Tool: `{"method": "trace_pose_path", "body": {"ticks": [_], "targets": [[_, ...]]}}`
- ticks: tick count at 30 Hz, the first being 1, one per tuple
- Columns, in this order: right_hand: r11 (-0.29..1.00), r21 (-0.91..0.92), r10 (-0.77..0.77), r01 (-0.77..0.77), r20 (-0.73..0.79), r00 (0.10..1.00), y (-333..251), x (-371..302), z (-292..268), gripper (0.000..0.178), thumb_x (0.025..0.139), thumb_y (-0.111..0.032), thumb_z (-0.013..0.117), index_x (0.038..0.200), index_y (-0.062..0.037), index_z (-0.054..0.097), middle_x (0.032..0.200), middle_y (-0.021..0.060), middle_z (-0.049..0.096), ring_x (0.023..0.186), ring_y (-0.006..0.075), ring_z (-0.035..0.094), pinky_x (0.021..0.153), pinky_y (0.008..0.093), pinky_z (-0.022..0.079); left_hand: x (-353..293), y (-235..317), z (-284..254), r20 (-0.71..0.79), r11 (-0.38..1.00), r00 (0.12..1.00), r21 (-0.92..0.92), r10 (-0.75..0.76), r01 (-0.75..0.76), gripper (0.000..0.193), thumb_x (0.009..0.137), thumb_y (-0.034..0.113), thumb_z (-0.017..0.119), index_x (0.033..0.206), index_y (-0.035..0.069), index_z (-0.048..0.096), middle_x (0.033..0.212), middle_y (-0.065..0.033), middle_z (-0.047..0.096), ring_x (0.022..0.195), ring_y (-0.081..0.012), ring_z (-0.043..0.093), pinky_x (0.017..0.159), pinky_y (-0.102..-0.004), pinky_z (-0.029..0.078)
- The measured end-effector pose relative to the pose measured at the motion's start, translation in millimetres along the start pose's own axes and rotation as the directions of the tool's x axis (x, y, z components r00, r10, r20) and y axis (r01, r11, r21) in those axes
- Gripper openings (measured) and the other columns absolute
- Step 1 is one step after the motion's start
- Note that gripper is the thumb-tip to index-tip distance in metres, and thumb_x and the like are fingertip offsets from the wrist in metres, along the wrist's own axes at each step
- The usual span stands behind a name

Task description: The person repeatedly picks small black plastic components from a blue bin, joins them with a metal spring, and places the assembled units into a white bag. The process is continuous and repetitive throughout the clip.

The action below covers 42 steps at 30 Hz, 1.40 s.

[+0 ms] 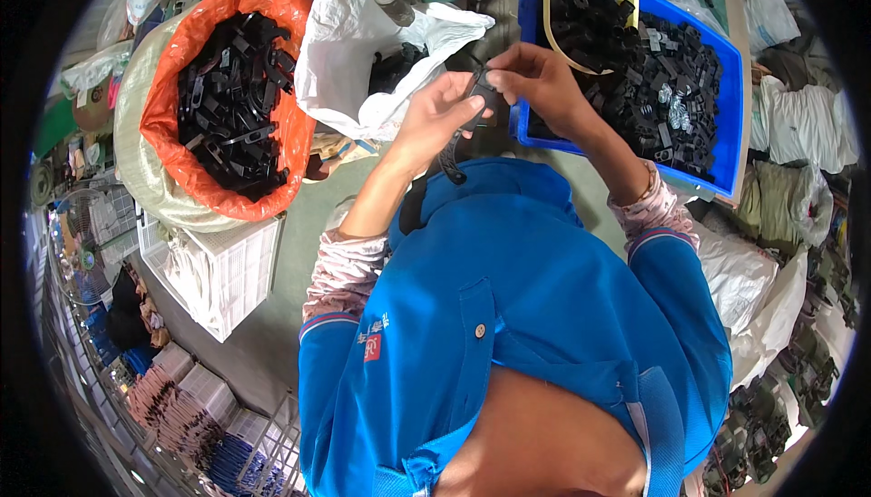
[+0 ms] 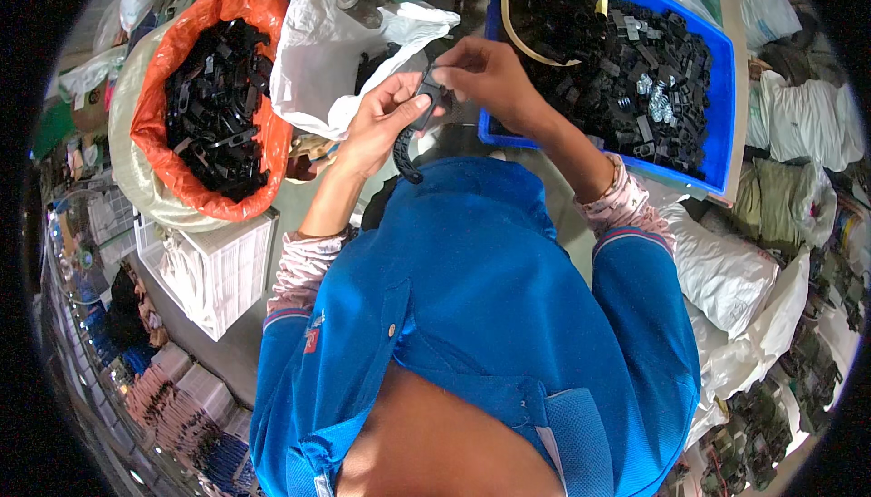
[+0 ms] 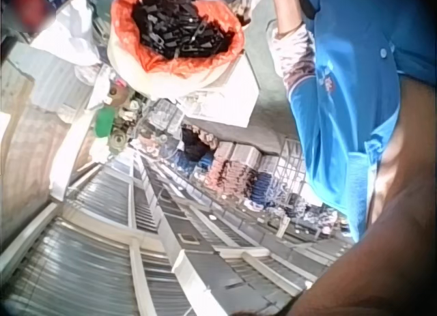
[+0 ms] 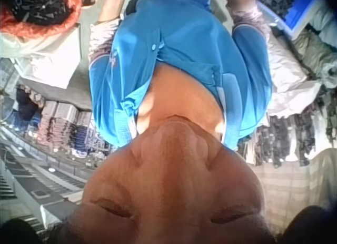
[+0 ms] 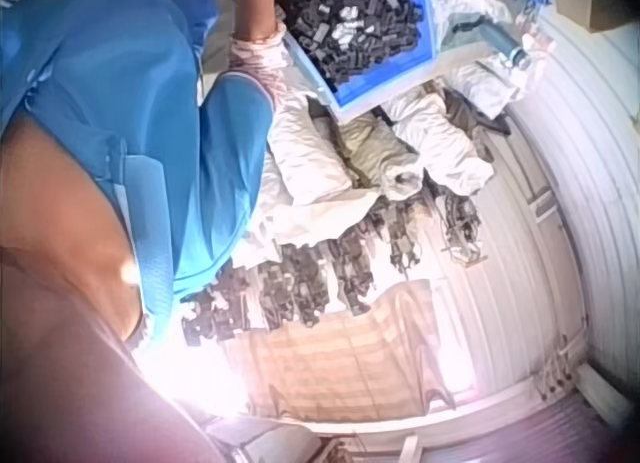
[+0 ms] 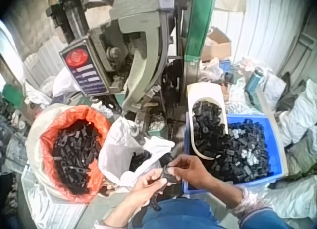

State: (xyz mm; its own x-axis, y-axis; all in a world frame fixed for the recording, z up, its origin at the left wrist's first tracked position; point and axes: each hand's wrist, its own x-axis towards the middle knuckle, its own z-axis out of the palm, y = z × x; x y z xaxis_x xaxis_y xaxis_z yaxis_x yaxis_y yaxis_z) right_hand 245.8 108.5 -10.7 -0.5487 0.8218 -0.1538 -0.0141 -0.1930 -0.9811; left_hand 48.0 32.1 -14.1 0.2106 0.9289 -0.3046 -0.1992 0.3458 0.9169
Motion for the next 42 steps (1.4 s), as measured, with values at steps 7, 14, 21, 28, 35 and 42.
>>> {"method": "trace_pose_path", "body": {"ticks": [7, 14, 21, 28, 35, 42], "targets": [[0.985, 0.167, 0.064, -0.038, -0.151, 0.987, 11.3, -21.5, 11.2, 0.021, 0.089, -0.019, 0.073, 0.082, -0.0032, 0.06, 0.078, 0.0021, 0.063, 0.068, 0.0068, 0.06, 0.062, 0.0203, 0.048, 4.5, 9.3, 26.3, -0.131, 0.789, 0.95, 0.595, 0.284, -0.154, 0.038, 0.083, 0.017, 0.075, 0.111, 0.0, 0.055, 0.104, -0.0188, 0.068, 0.087, -0.0287, 0.067, 0.079, -0.0345, 0.053], [0.992, 0.128, 0.047, -0.013, -0.271, 0.961, 6.6, -37.0, -0.9, 0.018, 0.088, -0.015, 0.072, 0.089, 0.0018, 0.068, 0.079, 0.0046, 0.066, 0.07, 0.0104, 0.063, 0.064, 0.0239, 0.052, 4.9, 14.9, 28.9, 0.015, 0.662, 0.96, 0.721, 0.281, -0.205, 0.024, 0.086, 0.017, 0.072, 0.1, 0.005, 0.057, 0.092, -0.0164, 0.066, 0.071, -0.0297, 0.063, 0.062, -0.0359, 0.049], [0.266, -0.963, -0.711, -0.046, -0.228, 0.665, -30.5, -23.7, -104.9, 0.022, 0.08, -0.017, 0.074, 0.099, -0.0082, 0.068, 0.088, 0.0103, 0.066, 0.079, 0.0297, 0.064, 0.068, 0.0383, 0.053, 17.1, -8.8, 16.9, -0.11, 0.872, 0.935, 0.41, 0.338, -0.267, 0.015, 0.088, 0.01, 0.069, 0.087, 0.005, 0.054, 0.073, -0.0011, 0.06, 0.063, -0.0066, 0.053, 0.055, -0.0249, 0.043], [0.643, -0.755, -0.555, 0.129, -0.342, 0.758, -34.7, -18.5, -106.0, 0.028, 0.086, -0.01, 0.072, 0.112, -0.0033, 0.066, 0.092, 0.0053, 0.069, 0.084, 0.0141, 0.066, 0.076, 0.0271, 0.053, 16.3, -1.6, 5.2, -0.203, 0.901, 0.903, 0.304, 0.378, -0.309, 0.025, 0.088, 0.006, 0.071, 0.079, 0.006, 0.047, 0.082, 0.0014, 0.059, 0.073, -0.0028, 0.051, 0.064, -0.0171, 0.041], [0.976, 0.045, -0.202, 0.215, -0.2, 0.959, -28.0, -4.7, -40.6, 0.031, 0.089, -0.006, 0.068, 0.119, -0.0001, 0.062, 0.1, 0.0063, 0.068, 0.089, 0.0132, 0.065, 0.081, 0.0273, 0.054, 9.0, 18.7, -14.1, -0.164, 0.82, 0.846, 0.395, 0.507, -0.415, 0.026, 0.085, 0.002, 0.071, 0.077, 0.004, 0.047, 0.121, -0.0111, 0.065, 0.093, -0.0091, 0.057, 0.078, -0.024, 0.048], [0.987, 0.036, -0.159, 0.16, -0.005, 0.987, -25.0, 30.7, 3.2, 0.028, 0.089, -0.003, 0.067, 0.117, 0.0, 0.062, 0.097, 0.0039, 0.066, 0.081, 0.0104, 0.061, 0.077, 0.0247, 0.05, -4.8, 21.0, -51.1, -0.179, 0.818, 0.848, 0.42, 0.499, -0.393, 0.025, 0.084, 0.002, 0.071, 0.077, 0.002, 0.047, 0.122, -0.0141, 0.066, 0.104, -0.0138, 0.061, 0.089, -0.0288, 0.048]]}}
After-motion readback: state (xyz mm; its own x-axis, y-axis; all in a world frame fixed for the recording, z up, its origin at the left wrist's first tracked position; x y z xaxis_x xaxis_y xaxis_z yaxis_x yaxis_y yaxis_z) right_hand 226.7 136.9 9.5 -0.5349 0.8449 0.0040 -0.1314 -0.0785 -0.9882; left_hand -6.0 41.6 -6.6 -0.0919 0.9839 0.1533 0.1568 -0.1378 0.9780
